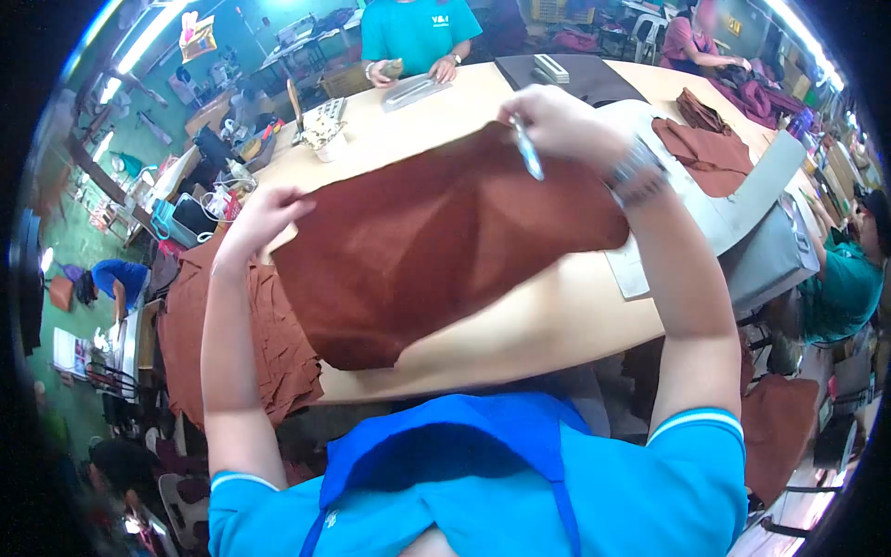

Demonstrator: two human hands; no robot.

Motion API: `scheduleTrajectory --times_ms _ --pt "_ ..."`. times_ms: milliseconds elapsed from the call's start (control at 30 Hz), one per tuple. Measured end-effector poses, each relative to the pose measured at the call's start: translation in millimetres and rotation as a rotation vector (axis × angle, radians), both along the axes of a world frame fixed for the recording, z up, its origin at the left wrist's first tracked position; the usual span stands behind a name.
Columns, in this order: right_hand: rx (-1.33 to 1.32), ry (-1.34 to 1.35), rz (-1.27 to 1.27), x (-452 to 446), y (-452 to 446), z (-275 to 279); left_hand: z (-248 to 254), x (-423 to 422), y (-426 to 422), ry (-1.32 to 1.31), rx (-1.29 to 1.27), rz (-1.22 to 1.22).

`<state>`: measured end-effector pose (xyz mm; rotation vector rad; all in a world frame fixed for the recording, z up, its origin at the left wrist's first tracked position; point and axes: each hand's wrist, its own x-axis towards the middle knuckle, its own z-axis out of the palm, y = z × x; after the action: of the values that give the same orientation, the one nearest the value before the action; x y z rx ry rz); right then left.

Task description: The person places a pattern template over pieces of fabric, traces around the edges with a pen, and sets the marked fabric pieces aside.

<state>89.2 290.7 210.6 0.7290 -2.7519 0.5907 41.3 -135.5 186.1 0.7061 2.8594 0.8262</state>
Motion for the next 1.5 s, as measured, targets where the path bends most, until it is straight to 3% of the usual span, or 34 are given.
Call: scheduleTrajectory --times_ms 67,133,233,267,333,400,433,567,733,800,900,1267,1367,1500 --pt "0.012 -0.010 -0.066 -54.7 2.4 -10.4 -14.7 -55.2 18.9 -0.084 0.089 0.041" --pt "-0.181 0.374 -0.065 -111.5 17.7 -22.0 -16.4 -105.6 32.0 0.043 0.318 0.138" --pt "-0.348 0.589 -0.231 -109.8 6.1 30.5 31.2 -131.2 53.8 0.965 0.488 0.101" --pt "-0.264 0.606 -0.411 -109.2 7.9 46.6 54.2 -113.7 64.5 0.939 0.559 0.234" --pt "-0.237 0.829 -0.358 -99.3 14.5 66.1 75.9 -91.1 66.7 0.909 0.670 0.264" --pt "-0.264 1.016 -0.265 -69.4 5.2 64.8 64.9 -81.6 66.9 0.895 0.924 0.047" --pt "-0.277 1.111 -0.219 -54.9 0.3 60.1 53.9 -71.1 66.9 0.946 0.821 0.071" --pt "-0.282 0.963 -0.028 -43.3 15.3 -13.5 -30.2 -36.9 58.1 1.025 0.543 0.054" --pt "-0.225 0.587 -0.036 -7.4 16.2 -146.3 -166.7 2.5 40.9 0.678 0.415 0.087" --pt "-0.198 0.443 -0.089 16.4 13.8 -184.6 -199.9 26.5 33.1 0.534 0.273 0.132" --pt "-0.178 0.288 -0.159 40.8 17.9 -233.2 -212.7 58.1 24.5 0.476 0.162 0.098" --pt "-0.138 -0.050 -0.205 158.5 23.7 -207.4 -196.3 162.0 11.5 0.390 0.042 -0.035" --pt "-0.294 0.287 -0.619 176.1 73.3 -223.9 -199.2 172.8 6.9 0.408 0.044 -0.028" --pt "-1.008 0.570 -1.047 172.5 141.5 -247.9 -200.8 177.9 9.7 0.444 0.039 -0.071"
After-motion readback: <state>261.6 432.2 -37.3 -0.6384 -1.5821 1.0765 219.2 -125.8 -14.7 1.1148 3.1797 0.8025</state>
